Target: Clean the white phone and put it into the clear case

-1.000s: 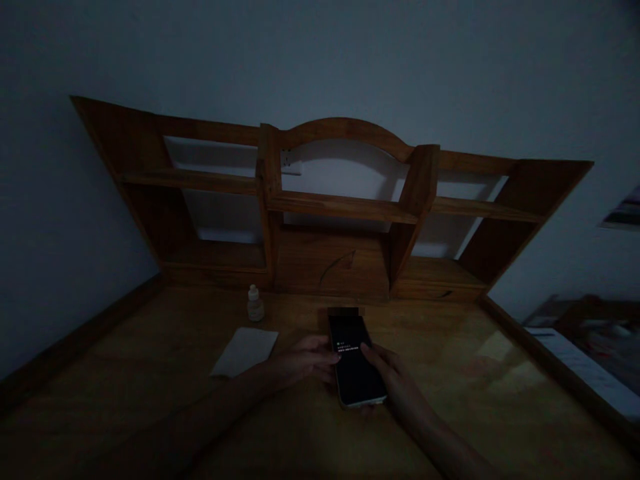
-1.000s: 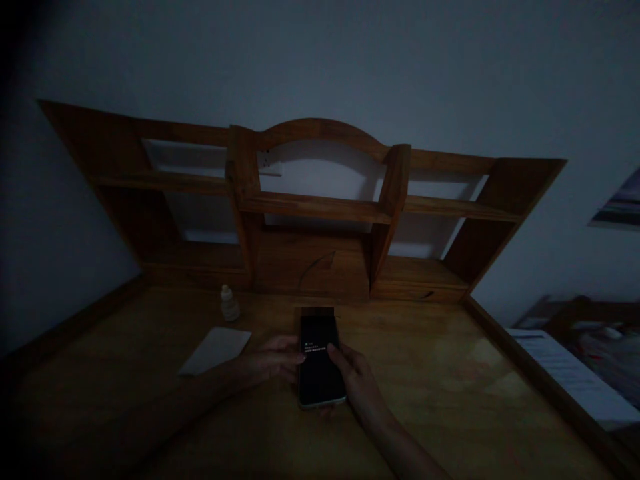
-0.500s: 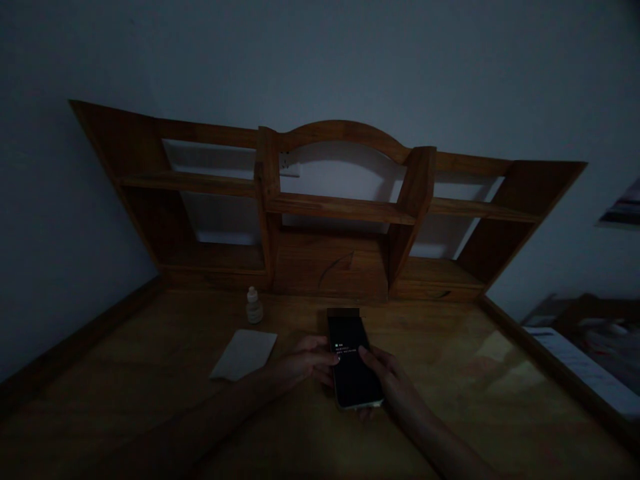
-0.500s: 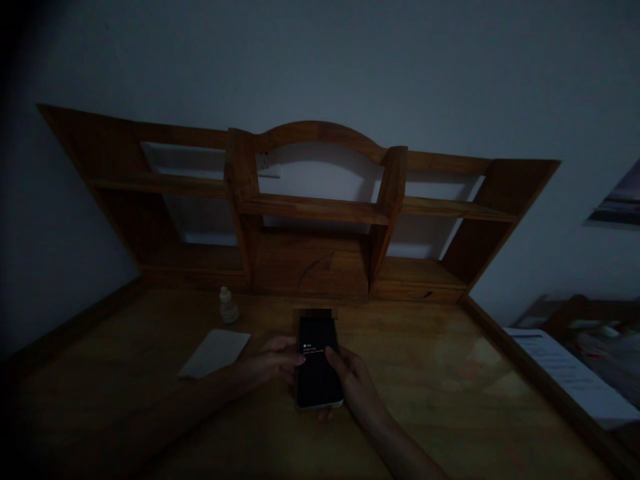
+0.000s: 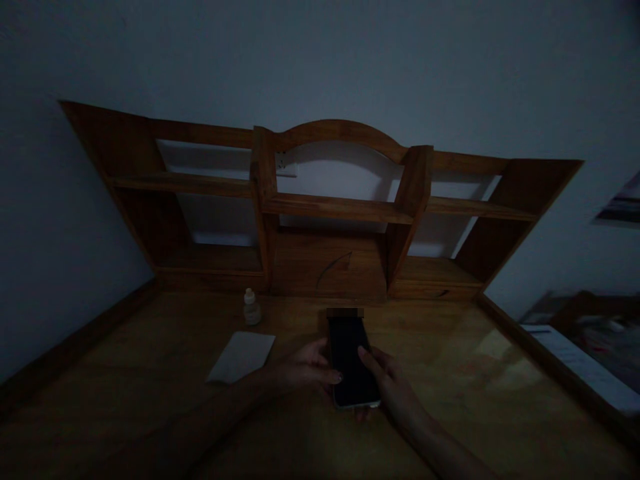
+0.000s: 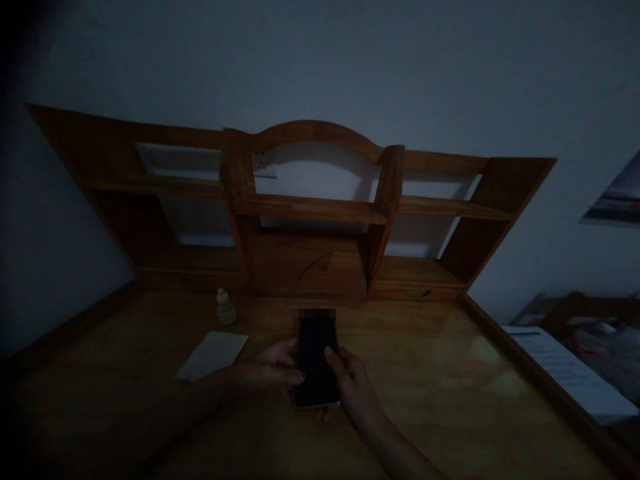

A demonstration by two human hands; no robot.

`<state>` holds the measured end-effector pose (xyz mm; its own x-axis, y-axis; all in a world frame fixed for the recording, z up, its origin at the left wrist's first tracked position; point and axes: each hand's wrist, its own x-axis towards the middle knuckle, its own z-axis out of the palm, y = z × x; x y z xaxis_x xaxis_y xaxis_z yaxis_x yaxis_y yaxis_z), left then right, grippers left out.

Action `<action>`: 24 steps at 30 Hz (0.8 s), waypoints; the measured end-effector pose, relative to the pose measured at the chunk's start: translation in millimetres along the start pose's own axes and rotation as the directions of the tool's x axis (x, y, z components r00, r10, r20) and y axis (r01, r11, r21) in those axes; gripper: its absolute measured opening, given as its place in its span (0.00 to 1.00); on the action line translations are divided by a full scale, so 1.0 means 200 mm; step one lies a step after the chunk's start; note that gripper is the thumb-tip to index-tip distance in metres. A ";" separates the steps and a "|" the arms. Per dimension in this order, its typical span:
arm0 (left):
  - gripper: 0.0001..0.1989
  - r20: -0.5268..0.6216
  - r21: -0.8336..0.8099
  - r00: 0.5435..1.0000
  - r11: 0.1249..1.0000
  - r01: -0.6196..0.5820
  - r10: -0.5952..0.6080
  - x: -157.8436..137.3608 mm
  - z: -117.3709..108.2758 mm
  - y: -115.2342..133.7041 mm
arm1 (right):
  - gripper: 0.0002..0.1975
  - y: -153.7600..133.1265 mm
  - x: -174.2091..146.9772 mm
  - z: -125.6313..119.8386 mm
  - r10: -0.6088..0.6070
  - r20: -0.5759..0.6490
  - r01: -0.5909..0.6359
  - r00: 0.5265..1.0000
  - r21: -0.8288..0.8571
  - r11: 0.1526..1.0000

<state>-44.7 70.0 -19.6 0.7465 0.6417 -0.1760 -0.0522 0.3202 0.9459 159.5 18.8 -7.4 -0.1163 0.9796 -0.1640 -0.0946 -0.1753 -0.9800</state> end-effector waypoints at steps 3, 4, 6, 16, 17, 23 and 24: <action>0.38 -0.021 0.010 1.000 1.000 0.005 -0.005 0.01 0.00 -0.01 | 0.31 0.01 0.00 0.01 0.012 0.017 -0.012 1.000 0.003 1.000; 0.39 -0.031 0.014 0.999 1.000 0.008 -0.008 0.01 0.00 -0.01 | 0.31 0.01 0.00 0.01 0.019 0.029 -0.020 0.999 0.009 1.000; 0.40 -0.047 0.022 0.999 1.000 0.016 -0.015 0.01 0.00 -0.01 | 0.31 0.03 0.01 0.00 0.030 0.048 -0.030 0.998 0.016 0.999; 0.37 -0.016 -0.023 0.999 0.999 -0.038 0.038 0.00 -0.01 -0.02 | 0.30 0.01 0.02 -0.02 0.020 0.056 -0.023 0.998 0.054 0.998; 0.37 -0.016 -0.015 0.999 0.999 -0.040 0.040 0.00 -0.01 -0.01 | 0.30 0.00 0.02 -0.02 0.029 0.057 -0.033 0.998 0.072 0.997; 0.42 0.005 -0.082 0.998 0.995 -0.061 0.062 0.00 0.00 -0.01 | 0.33 -0.01 0.02 -0.03 0.022 0.132 -0.035 0.991 0.093 0.995; 0.43 0.004 -0.100 0.998 0.993 -0.066 0.067 0.00 0.00 -0.01 | 0.34 -0.01 0.02 -0.03 0.009 0.144 -0.022 0.990 0.090 0.996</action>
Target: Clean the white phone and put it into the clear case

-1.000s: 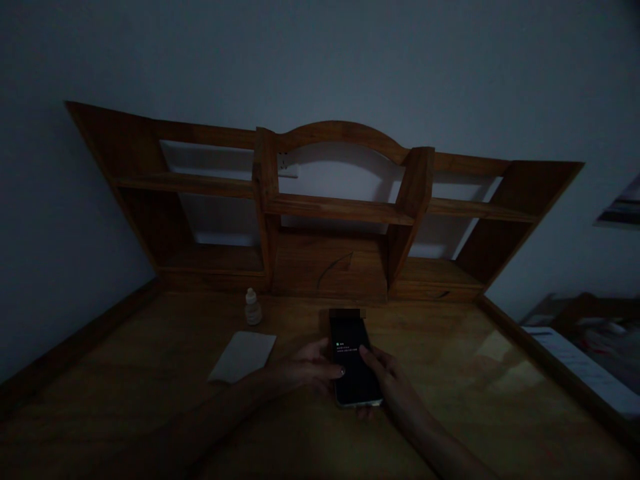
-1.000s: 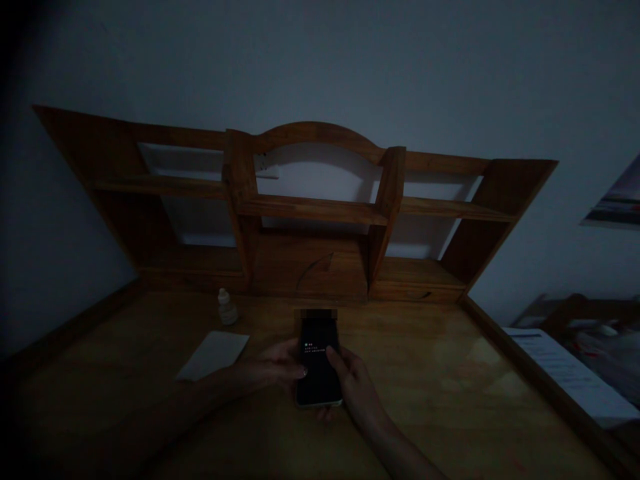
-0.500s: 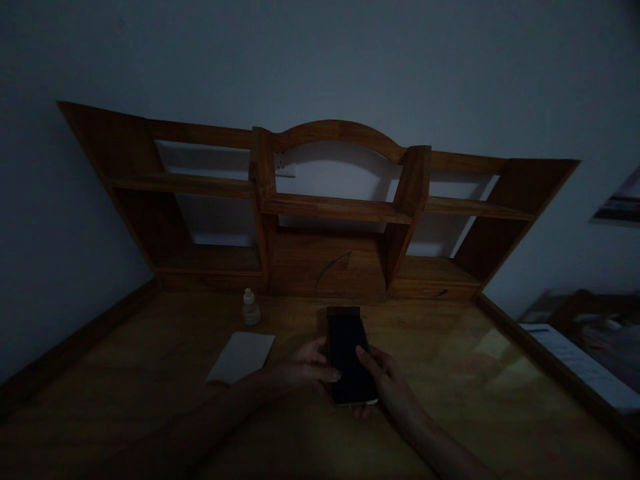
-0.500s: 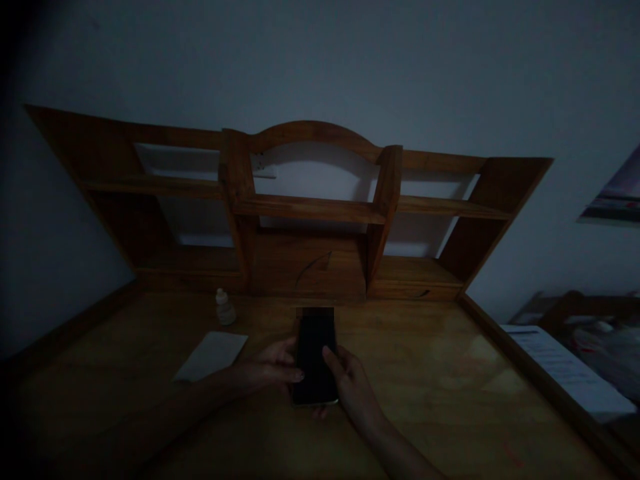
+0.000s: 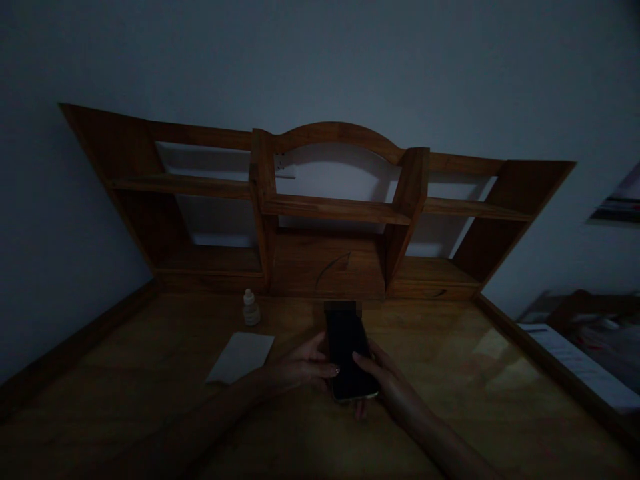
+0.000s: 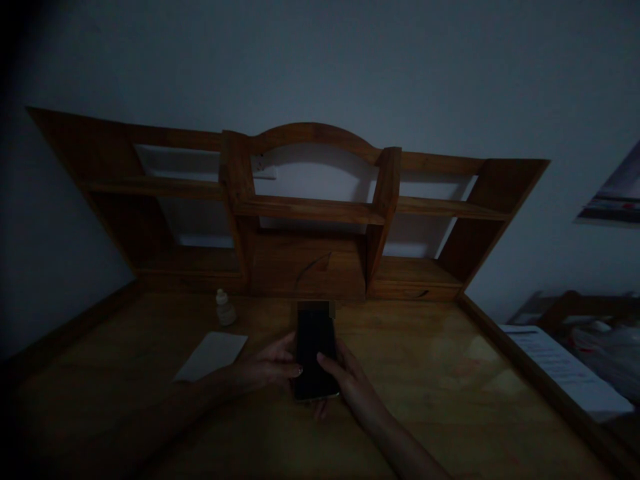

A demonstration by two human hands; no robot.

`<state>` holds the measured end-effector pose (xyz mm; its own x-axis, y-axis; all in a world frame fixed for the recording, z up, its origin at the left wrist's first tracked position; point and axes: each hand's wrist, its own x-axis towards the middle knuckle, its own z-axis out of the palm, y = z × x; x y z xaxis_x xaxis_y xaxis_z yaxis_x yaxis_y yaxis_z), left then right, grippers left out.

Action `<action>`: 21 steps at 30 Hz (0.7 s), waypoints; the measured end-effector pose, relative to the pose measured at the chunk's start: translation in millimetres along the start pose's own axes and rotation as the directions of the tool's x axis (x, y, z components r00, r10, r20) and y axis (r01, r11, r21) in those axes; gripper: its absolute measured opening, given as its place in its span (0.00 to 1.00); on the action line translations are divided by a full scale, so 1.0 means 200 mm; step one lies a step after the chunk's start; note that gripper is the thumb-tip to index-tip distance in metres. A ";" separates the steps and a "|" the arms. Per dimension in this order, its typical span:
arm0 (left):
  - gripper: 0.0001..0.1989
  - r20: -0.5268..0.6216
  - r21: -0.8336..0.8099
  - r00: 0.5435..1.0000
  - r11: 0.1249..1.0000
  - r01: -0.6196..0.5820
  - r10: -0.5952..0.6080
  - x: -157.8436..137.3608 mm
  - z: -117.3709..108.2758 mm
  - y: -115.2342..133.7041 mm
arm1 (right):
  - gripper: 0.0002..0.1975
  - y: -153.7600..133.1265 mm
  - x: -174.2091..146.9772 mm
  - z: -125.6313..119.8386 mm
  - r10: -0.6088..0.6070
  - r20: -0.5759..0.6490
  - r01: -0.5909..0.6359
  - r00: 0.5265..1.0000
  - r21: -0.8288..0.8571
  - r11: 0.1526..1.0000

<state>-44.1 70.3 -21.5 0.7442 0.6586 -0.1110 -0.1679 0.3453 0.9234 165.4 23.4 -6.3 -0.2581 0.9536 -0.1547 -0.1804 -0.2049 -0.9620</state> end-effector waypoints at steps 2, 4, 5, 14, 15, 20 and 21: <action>0.44 -0.013 -0.038 1.000 0.999 -0.024 0.024 0.00 0.00 -0.01 | 0.35 0.01 0.00 -0.01 -0.031 0.008 0.031 1.000 -0.010 0.999; 0.45 -0.035 -0.060 0.998 0.997 -0.057 0.055 0.00 0.00 -0.01 | 0.37 0.01 0.00 -0.01 -0.033 0.030 0.033 0.999 -0.022 0.999; 0.45 -0.048 -0.061 0.997 0.996 -0.066 0.063 0.00 0.01 0.00 | 0.38 0.02 0.00 -0.01 -0.022 0.053 0.023 0.998 -0.024 0.999; 0.31 -0.150 -0.146 0.989 0.989 -0.014 -0.008 -0.02 0.04 0.07 | 0.33 0.01 -0.01 -0.03 -0.015 0.094 0.014 0.995 0.009 1.000; 0.29 -0.176 -0.160 0.984 0.987 -0.010 -0.019 -0.01 0.03 0.06 | 0.33 0.01 -0.02 -0.03 -0.010 0.100 0.009 0.995 0.010 1.000; 0.20 -0.257 -0.246 0.966 0.968 -0.038 -0.028 0.02 0.00 0.01 | 0.35 0.01 -0.03 -0.01 -0.016 0.150 0.009 0.989 0.047 0.999; 0.20 -0.279 -0.255 0.960 0.965 -0.067 -0.007 0.03 -0.01 0.01 | 0.35 0.01 -0.03 -0.01 -0.019 0.152 0.011 0.988 0.056 0.998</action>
<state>-41.3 75.1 -20.8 0.5359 0.8164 -0.2154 -0.3765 0.4594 0.8045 167.7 17.3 -7.7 -0.3955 0.9130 -0.1003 -0.2362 -0.2066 -0.9495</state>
